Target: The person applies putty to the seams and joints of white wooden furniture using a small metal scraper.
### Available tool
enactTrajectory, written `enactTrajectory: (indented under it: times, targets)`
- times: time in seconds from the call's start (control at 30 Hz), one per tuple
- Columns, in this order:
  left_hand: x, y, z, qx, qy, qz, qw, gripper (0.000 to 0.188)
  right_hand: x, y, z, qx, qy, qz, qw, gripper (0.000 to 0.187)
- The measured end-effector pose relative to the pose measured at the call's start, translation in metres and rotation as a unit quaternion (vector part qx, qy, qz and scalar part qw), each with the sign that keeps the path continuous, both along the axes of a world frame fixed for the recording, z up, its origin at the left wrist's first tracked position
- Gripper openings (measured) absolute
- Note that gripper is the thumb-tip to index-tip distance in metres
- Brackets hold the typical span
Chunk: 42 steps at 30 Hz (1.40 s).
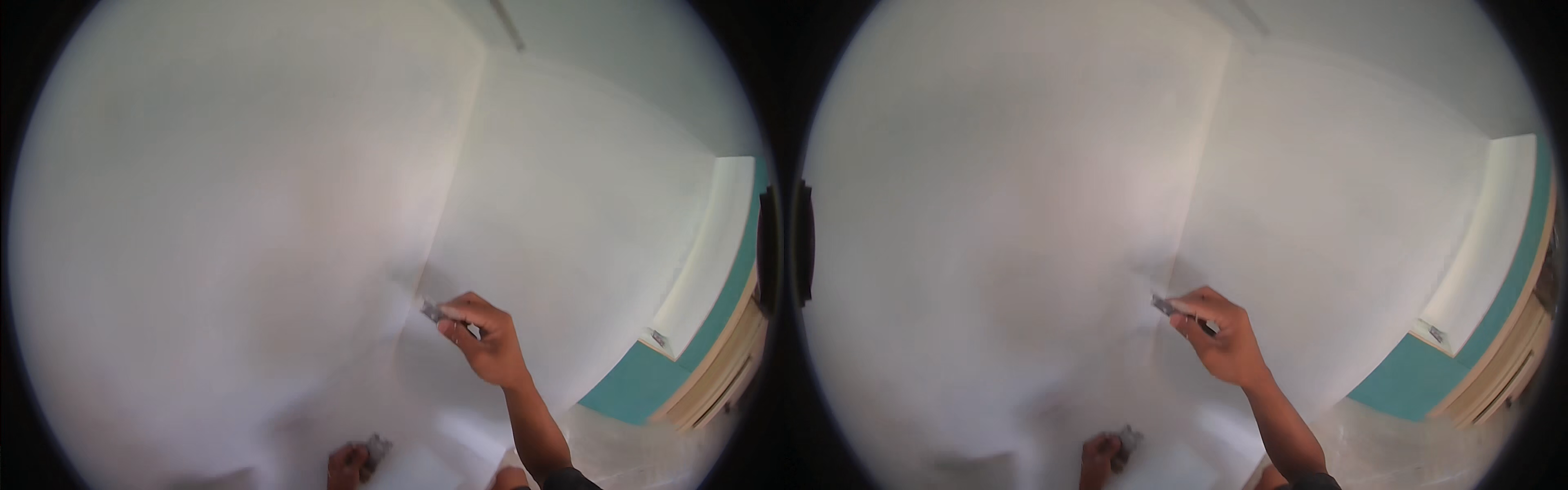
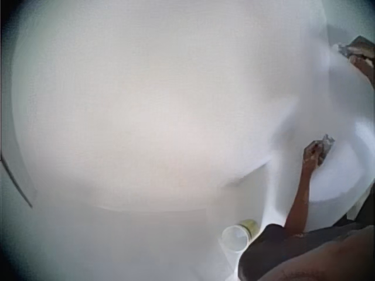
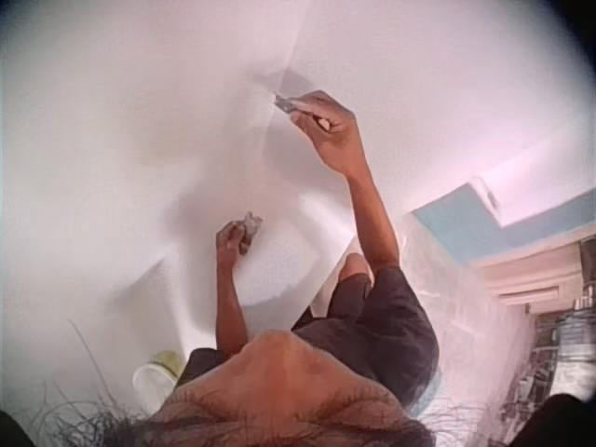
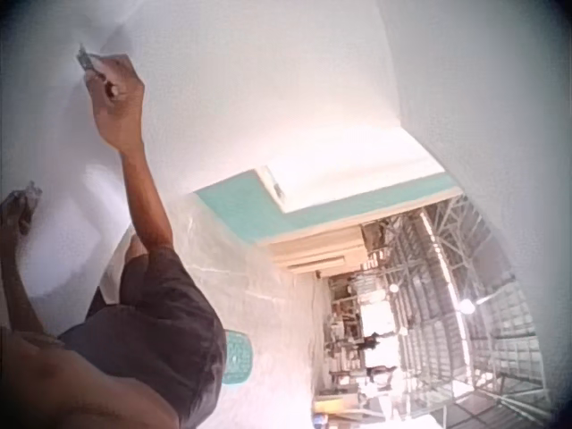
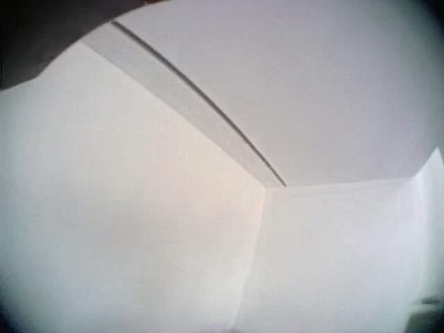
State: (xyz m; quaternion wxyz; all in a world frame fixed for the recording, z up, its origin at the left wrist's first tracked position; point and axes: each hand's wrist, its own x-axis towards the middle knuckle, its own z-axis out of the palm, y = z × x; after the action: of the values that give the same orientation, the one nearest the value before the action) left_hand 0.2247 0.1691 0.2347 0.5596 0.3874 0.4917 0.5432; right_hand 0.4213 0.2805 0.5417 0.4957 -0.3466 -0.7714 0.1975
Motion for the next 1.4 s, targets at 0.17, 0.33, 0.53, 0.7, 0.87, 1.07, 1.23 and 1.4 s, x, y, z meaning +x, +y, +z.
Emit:
enactTrajectory:
  times: [0.17, 0.33, 0.53, 0.7, 0.87, 1.07, 1.23, 1.4]
  targets:
    - [0.013, 0.021, 0.050, 0.054, 0.063, 0.027, 0.996, 0.027, 0.033, -0.045, -0.053, -0.267, -0.008, -0.022, 0.964, 0.019]
    - [-0.017, 0.045, 0.093, 0.044, 0.025, 0.045, 0.998, 0.023, 0.001, -0.057, -0.089, -0.327, -0.004, -0.084, 0.941, 0.017]
    - [-0.011, 0.043, 0.111, 0.013, 0.008, 0.053, 0.998, 0.024, -0.001, -0.058, -0.119, -0.387, -0.006, -0.085, 0.918, 0.018]
    - [-0.007, 0.049, 0.105, 0.037, 0.028, 0.061, 0.997, 0.025, -0.004, -0.048, -0.140, -0.427, 0.045, -0.097, 0.898, 0.018]
    - [-0.006, 0.057, 0.104, 0.032, 0.058, 0.048, 0.997, 0.024, -0.007, -0.035, -0.150, -0.404, 0.042, -0.107, 0.908, 0.017]
    - [-0.009, 0.071, 0.100, 0.029, 0.088, 0.000, 0.996, 0.022, -0.021, -0.019, -0.147, -0.416, 0.030, -0.117, 0.901, 0.016]
    - [0.000, 0.068, 0.103, 0.018, 0.058, 0.036, 0.998, 0.020, -0.009, -0.022, -0.147, -0.395, 0.076, -0.071, 0.913, 0.018]
    - [-0.005, 0.073, 0.099, 0.015, 0.019, -0.015, 1.000, 0.018, 0.005, -0.017, -0.148, -0.296, 0.082, -0.055, 0.950, 0.022]
